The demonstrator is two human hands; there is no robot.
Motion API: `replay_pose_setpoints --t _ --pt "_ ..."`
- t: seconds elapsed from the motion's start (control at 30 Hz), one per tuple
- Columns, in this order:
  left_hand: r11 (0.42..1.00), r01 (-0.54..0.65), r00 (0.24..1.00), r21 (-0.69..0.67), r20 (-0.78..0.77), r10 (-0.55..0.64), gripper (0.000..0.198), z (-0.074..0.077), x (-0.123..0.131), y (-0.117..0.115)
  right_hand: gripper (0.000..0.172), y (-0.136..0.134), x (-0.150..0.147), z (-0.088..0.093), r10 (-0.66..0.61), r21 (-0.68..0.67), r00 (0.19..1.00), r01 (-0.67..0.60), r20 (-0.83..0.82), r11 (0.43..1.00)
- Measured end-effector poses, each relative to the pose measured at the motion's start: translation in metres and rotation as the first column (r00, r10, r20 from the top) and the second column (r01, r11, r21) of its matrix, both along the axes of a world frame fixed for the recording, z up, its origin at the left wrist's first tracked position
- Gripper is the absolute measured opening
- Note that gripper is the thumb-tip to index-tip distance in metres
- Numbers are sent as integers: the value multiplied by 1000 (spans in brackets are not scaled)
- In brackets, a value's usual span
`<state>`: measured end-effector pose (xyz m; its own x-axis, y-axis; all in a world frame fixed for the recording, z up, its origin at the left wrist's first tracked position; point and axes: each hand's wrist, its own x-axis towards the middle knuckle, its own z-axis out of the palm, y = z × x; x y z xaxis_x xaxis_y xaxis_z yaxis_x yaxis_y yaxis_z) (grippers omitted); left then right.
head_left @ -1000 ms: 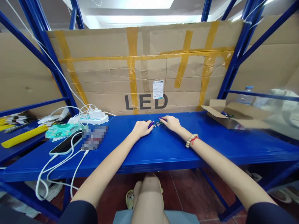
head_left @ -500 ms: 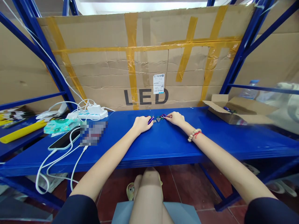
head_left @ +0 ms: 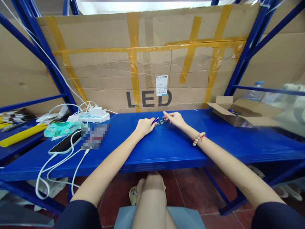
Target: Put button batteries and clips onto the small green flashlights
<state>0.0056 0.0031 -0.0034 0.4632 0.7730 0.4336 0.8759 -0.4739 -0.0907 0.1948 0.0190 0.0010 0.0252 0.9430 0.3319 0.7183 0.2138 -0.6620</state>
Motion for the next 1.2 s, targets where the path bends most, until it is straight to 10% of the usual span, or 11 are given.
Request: replay_pose_setpoints --t 0.13,0.4,1.2 --pt "1000 19 1000 16 -8 -19 35 1 0 -2 50 -4 -11 1 195 -102 930 -237 -312 966" --pt "998 46 998 48 32 -47 34 -1 6 -5 38 -10 -13 5 99 -287 802 -323 -589 902" --pt "986 31 997 163 -70 -19 41 -6 10 -2 24 -10 -18 3 175 -145 804 -307 -568 941"
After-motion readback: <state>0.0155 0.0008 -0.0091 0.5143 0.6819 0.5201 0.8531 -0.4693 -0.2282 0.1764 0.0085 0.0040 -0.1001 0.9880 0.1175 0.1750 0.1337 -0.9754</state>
